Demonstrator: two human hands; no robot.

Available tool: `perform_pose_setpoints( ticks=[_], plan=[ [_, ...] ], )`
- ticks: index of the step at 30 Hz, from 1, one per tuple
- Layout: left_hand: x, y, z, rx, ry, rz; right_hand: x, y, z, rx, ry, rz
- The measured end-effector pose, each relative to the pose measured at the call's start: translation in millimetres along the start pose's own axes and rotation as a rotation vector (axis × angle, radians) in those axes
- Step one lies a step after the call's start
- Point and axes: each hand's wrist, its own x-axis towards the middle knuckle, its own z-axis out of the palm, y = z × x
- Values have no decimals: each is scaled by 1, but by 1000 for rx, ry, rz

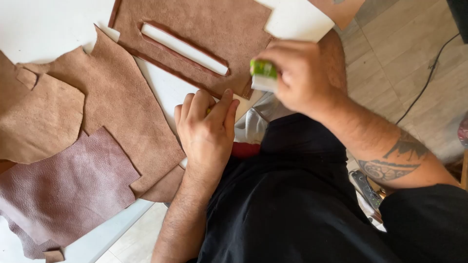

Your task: Applying adhesive to the edges of leather pieces and folding them to create finished hems for assembly.

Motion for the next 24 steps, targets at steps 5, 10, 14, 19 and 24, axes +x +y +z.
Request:
perform_pose_setpoints(
  ticks=[5, 10, 14, 19, 24],
  plan=[
    [-1, 1, -1, 6, -11, 2, 14, 6, -21, -138, 35, 18],
    [0, -1, 2, 1, -20, -5, 9, 24, -16, -22, -6, 8],
    [0, -1, 2, 9, -10, -4, 15, 32, -23, -62, 61, -42],
    [-1, -1, 1, 9, -23, -4, 11, 39, -24, -24, 73, -32],
    [0, -1, 0, 11, -37, -13, 19, -2, -33, -145, -26, -11]
  ],
)
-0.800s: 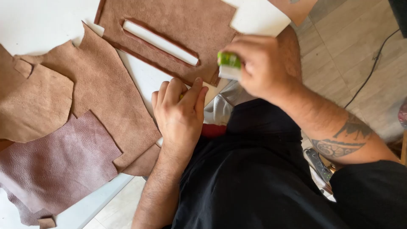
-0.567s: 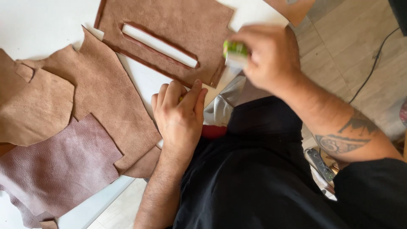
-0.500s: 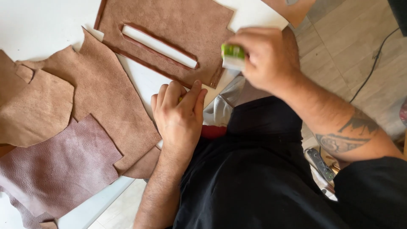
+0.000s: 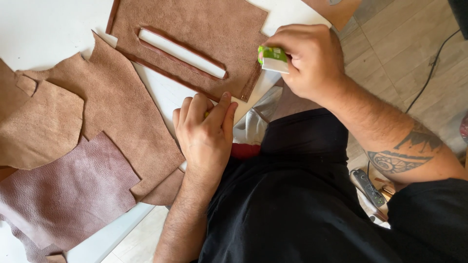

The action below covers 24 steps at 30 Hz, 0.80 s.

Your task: Applying adhesive to the edges of leather pieces and folding them to create finished hems for assembly.

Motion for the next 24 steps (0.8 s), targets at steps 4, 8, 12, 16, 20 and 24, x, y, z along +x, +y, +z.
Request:
perform_pose_setpoints(
  ticks=[4, 8, 12, 16, 20, 24],
  plan=[
    [-1, 1, -1, 1, 11, -1, -9, 20, 17, 104, 75, -35],
    [1, 1, -1, -8, 32, 6, -10, 10, 23, 155, 14, -8],
    [0, 1, -1, -11, 34, 16, -15, 44, 16, 173, 218, 112],
    [-1, 0, -1, -12, 14, 15, -12, 44, 9, 81, 178, 156],
    [1, 1, -2, -6, 21, 6, 8, 32, 9, 102, 128, -20],
    [-1, -1, -2, -15, 12, 4, 6, 33, 12, 94, 127, -27]
  ],
)
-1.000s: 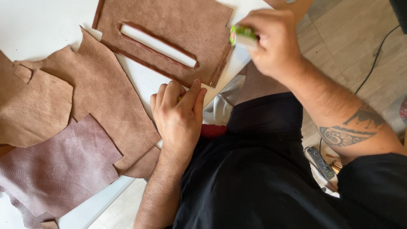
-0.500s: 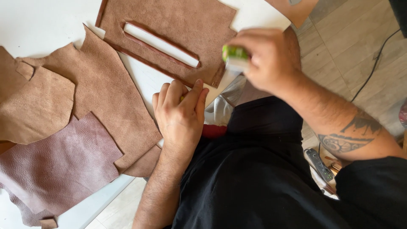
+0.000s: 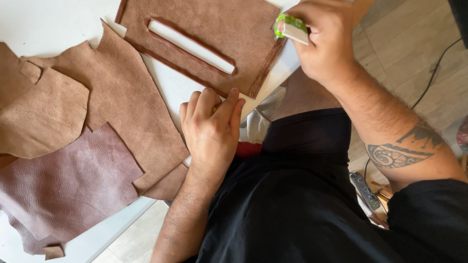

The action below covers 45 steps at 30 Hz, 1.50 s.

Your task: Applying adhesive to the edges of leather pieces and folding them to create finished hems for assembly.

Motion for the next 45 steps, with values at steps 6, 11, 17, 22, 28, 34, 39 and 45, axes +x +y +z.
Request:
perform_pose_setpoints(
  ticks=[6, 11, 17, 22, 28, 34, 39, 45],
  plan=[
    [0, 0, 1, 11, 2, 2, 3, -3, -3, -13, 4, 14],
    [-1, -2, 1, 18, -1, 2, -6, 7, 8, 41, -26, -8],
    [0, -2, 1, 20, 19, -3, -4, -41, 12, 65, -91, -13],
    [-2, -1, 0, 27, 19, -16, -18, -37, 16, -45, -83, -10],
    [-3, -1, 3, 5, 41, -1, -29, -44, 22, 20, -112, 30],
    [-3, -5, 5, -19, 135, 85, -30, -52, 27, 154, -117, 24],
    [-3, -1, 0, 3, 27, -12, -14, -84, 24, 82, -165, -35],
    [-4, 0, -5, -3, 183, -34, -44, -46, -14, 778, 735, 585]
  ],
)
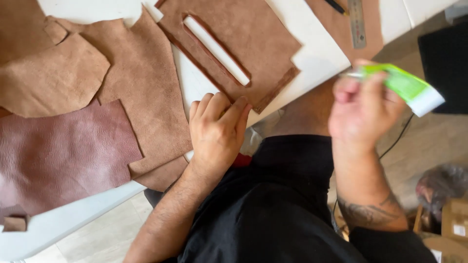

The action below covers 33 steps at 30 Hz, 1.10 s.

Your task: Applying adhesive to the edges of leather pieces and folding them to create finished hems for assembly.

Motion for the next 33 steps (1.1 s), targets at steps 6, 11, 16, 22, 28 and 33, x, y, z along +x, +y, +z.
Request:
perform_pose_setpoints(
  ticks=[6, 11, 16, 22, 28, 33],
  plan=[
    [7, 13, -29, -339, 7, -69, 17, -27, -100, 599, -319, 135],
    [8, 29, -47, -761, -109, -157, 10, -30, -121, 370, -318, 31],
    [2, 42, -36, -887, -148, -366, -26, -17, -74, 204, -400, 1],
    [-18, 45, -18, -951, -141, -510, -46, -38, -18, 131, -431, 12],
    [-17, 54, -8, -1089, -133, -260, -44, -44, 10, -76, -614, -228],
    [-13, 62, -8, -916, -153, -172, -38, -55, 21, -177, -767, -289]
  ],
)
